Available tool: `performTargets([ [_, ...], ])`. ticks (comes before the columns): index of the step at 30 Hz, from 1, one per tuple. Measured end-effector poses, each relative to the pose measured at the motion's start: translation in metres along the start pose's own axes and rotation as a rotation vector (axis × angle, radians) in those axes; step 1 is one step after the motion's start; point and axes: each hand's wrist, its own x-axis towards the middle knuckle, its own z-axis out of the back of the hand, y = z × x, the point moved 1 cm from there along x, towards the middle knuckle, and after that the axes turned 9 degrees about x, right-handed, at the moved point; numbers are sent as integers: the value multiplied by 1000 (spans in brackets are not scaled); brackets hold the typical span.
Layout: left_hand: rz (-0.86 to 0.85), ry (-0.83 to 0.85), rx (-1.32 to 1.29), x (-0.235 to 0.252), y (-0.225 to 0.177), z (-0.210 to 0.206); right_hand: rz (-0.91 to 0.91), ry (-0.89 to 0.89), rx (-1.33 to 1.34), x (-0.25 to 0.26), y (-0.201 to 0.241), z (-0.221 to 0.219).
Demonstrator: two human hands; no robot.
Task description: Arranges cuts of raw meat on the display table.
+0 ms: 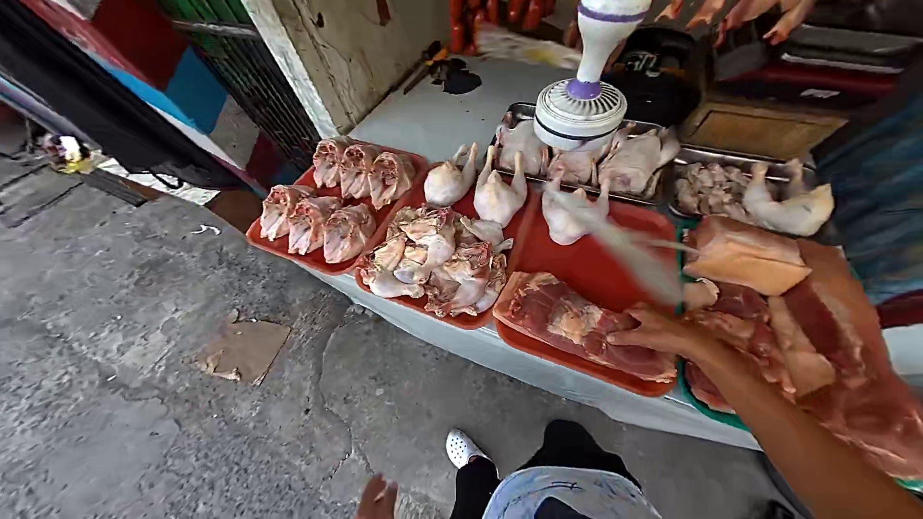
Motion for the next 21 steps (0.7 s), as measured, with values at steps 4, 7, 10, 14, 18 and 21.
performTargets([
  [4,-568,64,134,61,-175,80,-31,-99,206,-22,-2,-17],
  [7,-894,167,245,55,-295,73,-46,-212,389,-25,-17,-23],
  [10,-1039,266,289,51,-369,22,-104,-249,375,-22,-21,-21],
  [14,-910,318,534,47,-417,-45,-194,-152,102,-22,-11,-13],
  [18,-736,217,654,34,-423,-74,-164,0,130,-14,-13,-7],
  [21,-658,140,659,27,-429,-81,-86,29,208,-10,-17,-8],
])
